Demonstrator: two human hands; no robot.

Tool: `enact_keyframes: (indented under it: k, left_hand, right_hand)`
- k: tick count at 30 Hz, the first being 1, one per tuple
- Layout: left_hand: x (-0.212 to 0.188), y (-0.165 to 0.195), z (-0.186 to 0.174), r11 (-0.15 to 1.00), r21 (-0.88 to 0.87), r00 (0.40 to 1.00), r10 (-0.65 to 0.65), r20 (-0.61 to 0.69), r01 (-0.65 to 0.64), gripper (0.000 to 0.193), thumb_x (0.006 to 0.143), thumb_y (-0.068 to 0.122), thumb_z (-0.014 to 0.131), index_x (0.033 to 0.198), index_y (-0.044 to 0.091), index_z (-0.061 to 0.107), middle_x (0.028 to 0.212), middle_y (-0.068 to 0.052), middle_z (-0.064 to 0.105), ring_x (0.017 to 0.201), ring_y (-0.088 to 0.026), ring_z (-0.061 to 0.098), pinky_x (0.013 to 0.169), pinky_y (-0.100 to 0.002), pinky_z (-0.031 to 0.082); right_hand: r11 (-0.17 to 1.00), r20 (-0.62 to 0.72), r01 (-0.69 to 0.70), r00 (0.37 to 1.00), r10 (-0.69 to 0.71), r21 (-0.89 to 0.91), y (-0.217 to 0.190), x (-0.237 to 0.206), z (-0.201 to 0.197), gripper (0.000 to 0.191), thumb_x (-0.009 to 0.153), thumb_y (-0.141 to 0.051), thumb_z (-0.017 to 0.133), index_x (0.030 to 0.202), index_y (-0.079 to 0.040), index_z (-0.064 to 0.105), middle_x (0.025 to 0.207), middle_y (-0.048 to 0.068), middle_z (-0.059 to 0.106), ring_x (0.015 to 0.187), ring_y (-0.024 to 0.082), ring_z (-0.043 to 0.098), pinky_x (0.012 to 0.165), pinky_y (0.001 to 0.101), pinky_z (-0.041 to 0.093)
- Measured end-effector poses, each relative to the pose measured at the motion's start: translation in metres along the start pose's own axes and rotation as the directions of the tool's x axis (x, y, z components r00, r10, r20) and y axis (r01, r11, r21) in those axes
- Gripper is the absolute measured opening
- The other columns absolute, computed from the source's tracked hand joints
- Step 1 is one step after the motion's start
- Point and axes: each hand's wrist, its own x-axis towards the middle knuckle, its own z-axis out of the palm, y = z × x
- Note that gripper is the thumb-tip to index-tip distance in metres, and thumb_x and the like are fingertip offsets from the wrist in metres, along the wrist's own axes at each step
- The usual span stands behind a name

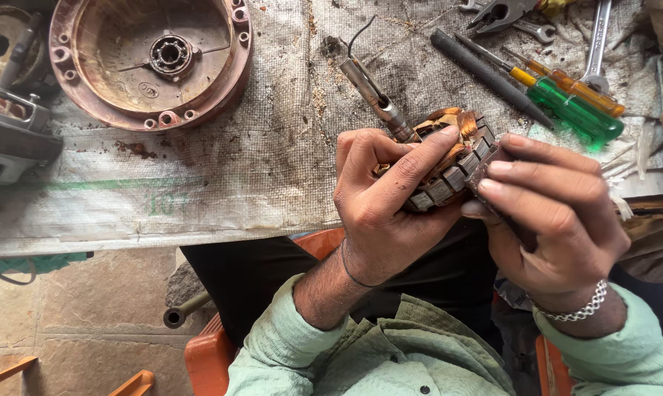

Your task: The person holds a motor armature and uses a small metal tool to scrape and clean the copper windings and commutator segments. The person repeatedly rotates the armature to access different areas while scraping away residue.

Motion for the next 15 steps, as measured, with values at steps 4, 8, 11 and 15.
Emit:
enact_keyframes:
  k: [4,8,11,15]
  left_hand:
    - [-0.0063,-0.0057,0.0029,0.999,0.033,1.0,0.016,0.009,-0.016,0.056,0.077,0.022,0.094,0.128,0.02,0.071,0.095,0.004,0.058,0.096,-0.014,0.052,0.082,-0.025,0.048]
    - [-0.0095,-0.0078,0.0038,0.999,0.035,1.0,0.026,0.007,-0.026,0.059,0.075,0.022,0.094,0.13,0.02,0.071,0.094,0.003,0.057,0.095,-0.015,0.052,0.082,-0.026,0.048]
    - [-0.0093,-0.0076,0.0058,0.999,0.036,0.999,0.035,-0.001,-0.035,0.058,0.077,0.022,0.094,0.13,0.021,0.071,0.096,0.003,0.057,0.096,-0.015,0.052,0.083,-0.026,0.048]
    - [-0.0092,-0.0068,0.0055,0.999,0.036,0.999,0.033,0.01,-0.034,0.057,0.078,0.021,0.093,0.13,0.021,0.07,0.096,0.003,0.058,0.097,-0.015,0.053,0.084,-0.027,0.048]
  right_hand:
    - [0.999,-0.036,0.028,0.999,-0.027,0.03,0.0048,0.0037,0.0079,0.033,0.087,-0.018,0.09,0.104,-0.002,0.067,0.106,0.013,0.067,0.108,0.035,0.074,0.089,0.0389,0.063]
    - [0.999,-0.065,-0.007,0.998,0.01,0.052,0.005,0.0022,0.0117,0.034,0.089,-0.023,0.088,0.104,-0.003,0.066,0.109,0.017,0.066,0.11,0.033,0.074,0.088,0.0386,0.062]
    - [0.998,-0.072,-0.013,0.997,0.017,0.066,0.0076,0.002,0.0108,0.032,0.093,-0.022,0.088,0.105,-0.003,0.065,0.112,0.016,0.067,0.108,0.031,0.074,0.09,0.0386,0.063]
    - [1.0,-0.05,0.007,0.999,-0.006,0.024,0.0096,-0.0001,0.0092,0.029,0.095,-0.019,0.086,0.104,-0.002,0.064,0.112,0.017,0.067,0.108,0.033,0.073,0.09,0.0382,0.065]
